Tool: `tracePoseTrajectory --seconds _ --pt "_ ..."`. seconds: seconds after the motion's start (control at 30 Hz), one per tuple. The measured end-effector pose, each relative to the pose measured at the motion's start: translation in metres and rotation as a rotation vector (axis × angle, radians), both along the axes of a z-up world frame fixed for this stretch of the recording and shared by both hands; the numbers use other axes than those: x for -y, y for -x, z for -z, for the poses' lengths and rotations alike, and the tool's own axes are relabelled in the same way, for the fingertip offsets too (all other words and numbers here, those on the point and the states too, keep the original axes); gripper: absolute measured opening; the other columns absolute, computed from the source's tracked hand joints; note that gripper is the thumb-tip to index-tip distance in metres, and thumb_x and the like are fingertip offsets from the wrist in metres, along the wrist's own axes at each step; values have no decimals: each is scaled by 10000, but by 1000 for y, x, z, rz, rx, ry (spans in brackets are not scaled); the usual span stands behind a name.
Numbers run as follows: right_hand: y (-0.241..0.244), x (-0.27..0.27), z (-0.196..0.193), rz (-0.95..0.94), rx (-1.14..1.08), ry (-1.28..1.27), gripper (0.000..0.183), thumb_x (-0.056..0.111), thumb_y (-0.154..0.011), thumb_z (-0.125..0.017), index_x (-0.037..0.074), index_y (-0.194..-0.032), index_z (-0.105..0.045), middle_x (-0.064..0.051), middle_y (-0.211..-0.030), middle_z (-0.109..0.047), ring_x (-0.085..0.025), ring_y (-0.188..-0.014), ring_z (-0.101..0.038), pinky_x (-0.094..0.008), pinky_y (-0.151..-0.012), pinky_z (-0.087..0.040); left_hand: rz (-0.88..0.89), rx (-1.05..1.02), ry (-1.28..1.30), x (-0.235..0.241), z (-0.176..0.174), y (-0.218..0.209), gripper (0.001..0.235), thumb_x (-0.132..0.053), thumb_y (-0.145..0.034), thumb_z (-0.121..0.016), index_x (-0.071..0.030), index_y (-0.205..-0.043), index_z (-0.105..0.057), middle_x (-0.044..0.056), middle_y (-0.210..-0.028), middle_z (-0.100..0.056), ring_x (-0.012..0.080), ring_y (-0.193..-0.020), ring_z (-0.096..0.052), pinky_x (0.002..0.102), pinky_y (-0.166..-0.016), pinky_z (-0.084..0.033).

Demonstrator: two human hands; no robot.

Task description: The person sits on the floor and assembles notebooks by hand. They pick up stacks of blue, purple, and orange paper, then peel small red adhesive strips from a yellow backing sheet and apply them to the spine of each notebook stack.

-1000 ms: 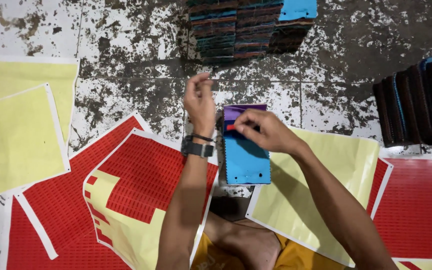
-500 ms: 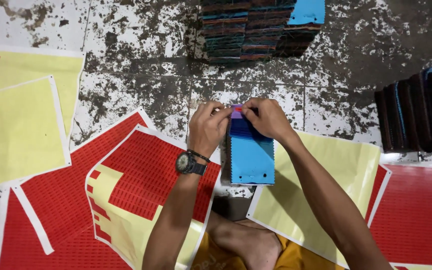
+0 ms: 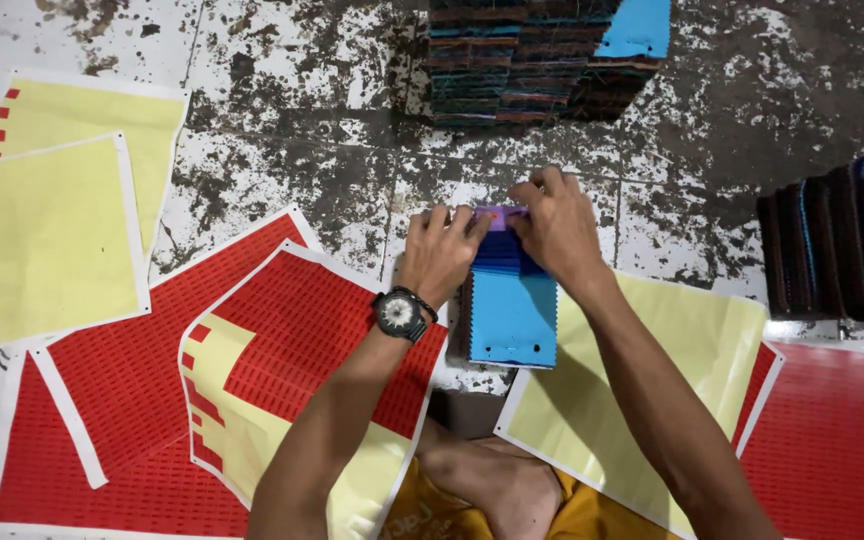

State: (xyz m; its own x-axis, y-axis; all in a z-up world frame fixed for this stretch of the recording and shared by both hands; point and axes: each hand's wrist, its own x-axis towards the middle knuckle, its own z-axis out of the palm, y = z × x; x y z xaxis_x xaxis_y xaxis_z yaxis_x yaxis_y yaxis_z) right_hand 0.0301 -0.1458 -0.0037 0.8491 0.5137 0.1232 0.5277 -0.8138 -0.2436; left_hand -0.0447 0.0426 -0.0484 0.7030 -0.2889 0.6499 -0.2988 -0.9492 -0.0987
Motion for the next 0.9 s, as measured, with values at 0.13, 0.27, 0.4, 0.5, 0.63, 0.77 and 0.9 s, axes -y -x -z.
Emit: tracePoseTrajectory --seconds 0.13,0.27,0.4,0.5,0.63,0.77,0.9 --pt "-8 16 31 -108 139 12 167 247 -837 -828 251 -992 -768 -7 -902 -643 -299 -931 -696 -446 -731 -596 19 30 -26 0 -13 1 227 -97 -960 -545 -217 -1058 -711 23 -893 -506 232 -736 -496 388 -597 -434" --pt "-6 15 24 -216 448 -104 78 263 -887 -792 225 -840 -743 30 -848 -649 -252 -779 -667 -395 -652 -548 13 -107 154 -5 -21 -2 250 -101 -938 -589 -209 -1133 -703 6 -979 -554 235 -800 -571 387 -635 -504" --pt "0 18 29 -266 433 -195 125 158 -917 -756 153 -809 -693 5 -936 -632 -260 -837 -659 -377 -664 -538 102 -244 620 -11 -10 -7 361 -47 -914 -493 -155 -1208 -672 29 -1026 -572 307 -894 -604 418 -730 -530" --pt "16 29 -5 -357 64 -250 90 38 -824 -763 84 -864 -697 -112 -897 -676 -366 -887 -695 -440 -712 -580 252 -537 900 -9 -27 -15 331 -119 -888 -475 -128 -1148 -679 43 -1102 -563 310 -1050 -557 442 -911 -457" --pt "25 38 -25 -383 -186 -207 109 131 -848 -743 88 -904 -660 -147 -901 -677 -396 -891 -693 -496 -724 -572 233 -827 863 -9 -20 -26 315 -313 -970 -415 -247 -993 -722 12 -1247 -505 319 -1101 -437 432 -1012 -337" --pt "35 25 -55 -379 -337 -25 505 279 -792 -798 75 -1185 -555 -227 -1043 -668 -452 -1033 -669 -580 -846 -570 164 -1033 806 -11 -32 -25 438 -358 -968 -318 -282 -982 -749 10 -1339 -462 294 -1161 -375 417 -1019 -273" --pt "30 12 -68 -389 -359 127 836 271 -772 -787 140 -1487 -373 -232 -1116 -672 -449 -1119 -659 -577 -918 -576 160 -1108 917 -13 -19 -28 494 -420 -1016 -231 -214 -1061 -678 27 -1391 -420 304 -1220 -337 446 -1054 -212"
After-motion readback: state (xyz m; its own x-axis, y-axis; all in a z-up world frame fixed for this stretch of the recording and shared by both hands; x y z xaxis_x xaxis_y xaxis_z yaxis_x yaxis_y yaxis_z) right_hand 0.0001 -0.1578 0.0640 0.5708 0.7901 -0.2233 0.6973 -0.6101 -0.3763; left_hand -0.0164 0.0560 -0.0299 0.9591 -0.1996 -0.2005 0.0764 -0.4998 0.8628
